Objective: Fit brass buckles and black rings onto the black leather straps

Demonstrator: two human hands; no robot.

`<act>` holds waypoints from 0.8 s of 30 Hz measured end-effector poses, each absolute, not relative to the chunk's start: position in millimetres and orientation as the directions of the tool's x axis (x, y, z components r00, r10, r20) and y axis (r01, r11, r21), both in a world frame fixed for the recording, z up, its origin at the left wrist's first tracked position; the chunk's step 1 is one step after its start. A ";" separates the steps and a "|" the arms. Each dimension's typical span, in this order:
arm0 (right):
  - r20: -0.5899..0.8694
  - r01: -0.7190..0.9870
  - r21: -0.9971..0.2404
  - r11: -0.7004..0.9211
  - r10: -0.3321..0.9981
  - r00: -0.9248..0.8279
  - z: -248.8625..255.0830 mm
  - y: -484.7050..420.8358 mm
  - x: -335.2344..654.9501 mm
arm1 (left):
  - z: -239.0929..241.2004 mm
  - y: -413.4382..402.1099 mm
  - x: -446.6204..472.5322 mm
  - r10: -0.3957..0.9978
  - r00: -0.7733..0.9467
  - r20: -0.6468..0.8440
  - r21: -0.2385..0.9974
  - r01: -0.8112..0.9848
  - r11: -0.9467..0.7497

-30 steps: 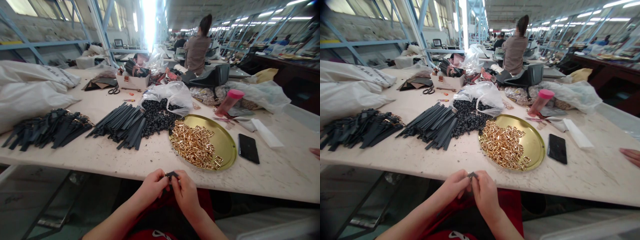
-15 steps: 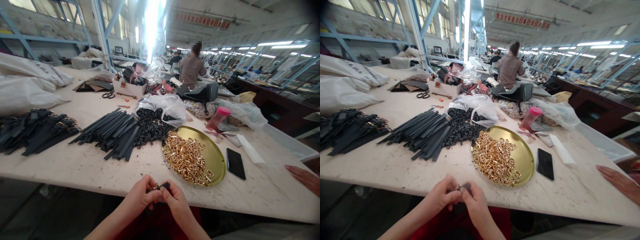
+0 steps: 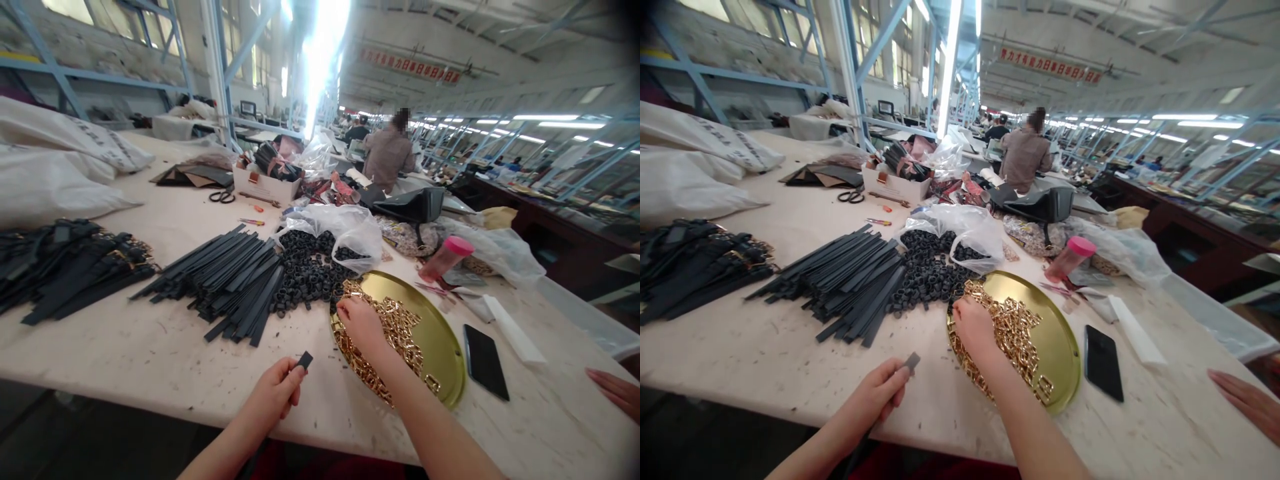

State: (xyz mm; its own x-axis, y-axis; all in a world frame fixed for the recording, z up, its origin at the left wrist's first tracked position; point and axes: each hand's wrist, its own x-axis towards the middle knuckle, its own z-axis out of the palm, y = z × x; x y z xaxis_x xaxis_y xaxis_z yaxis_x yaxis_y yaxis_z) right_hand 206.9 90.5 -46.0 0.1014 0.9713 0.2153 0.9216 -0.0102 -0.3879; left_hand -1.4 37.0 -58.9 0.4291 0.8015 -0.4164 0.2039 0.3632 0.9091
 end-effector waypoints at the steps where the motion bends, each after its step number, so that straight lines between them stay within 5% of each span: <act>1: 0.204 0.928 -0.373 -0.020 0.974 0.102 -49.7 99.1 203.5 | -58.8 37.4 -2.1 0.797 0.431 -0.424 0.906 0.196 0.376; 9: 0.151 0.837 -0.547 -0.025 0.980 0.128 -39.9 85.2 196.1 | -57.8 36.2 -3.7 0.814 0.410 -0.411 0.911 0.177 0.372; 11: 0.024 0.639 -0.767 -0.050 0.994 0.106 -32.4 59.5 189.7 | -49.3 35.3 1.8 0.840 0.400 -0.366 0.930 0.196 0.312; 13: -0.132 0.201 -0.970 -0.140 0.990 0.055 -27.2 32.7 180.5 | -37.0 33.5 9.2 0.871 0.401 -0.284 0.952 0.229 0.205; 16: -0.207 -0.349 -0.921 -0.173 0.976 0.063 -23.2 -1.9 167.2 | -20.8 25.2 19.1 0.890 0.430 -0.153 0.946 0.323 0.006; 21: -0.160 -0.410 -0.910 -0.064 0.966 0.205 -23.3 -32.3 159.2 | -25.0 11.9 22.7 0.838 0.536 -0.107 0.862 0.470 -0.191; 24: -0.171 -0.397 -0.912 -0.099 0.974 0.149 -25.8 -38.5 163.3 | -30.2 14.8 24.0 0.815 0.566 -0.123 0.833 0.505 -0.225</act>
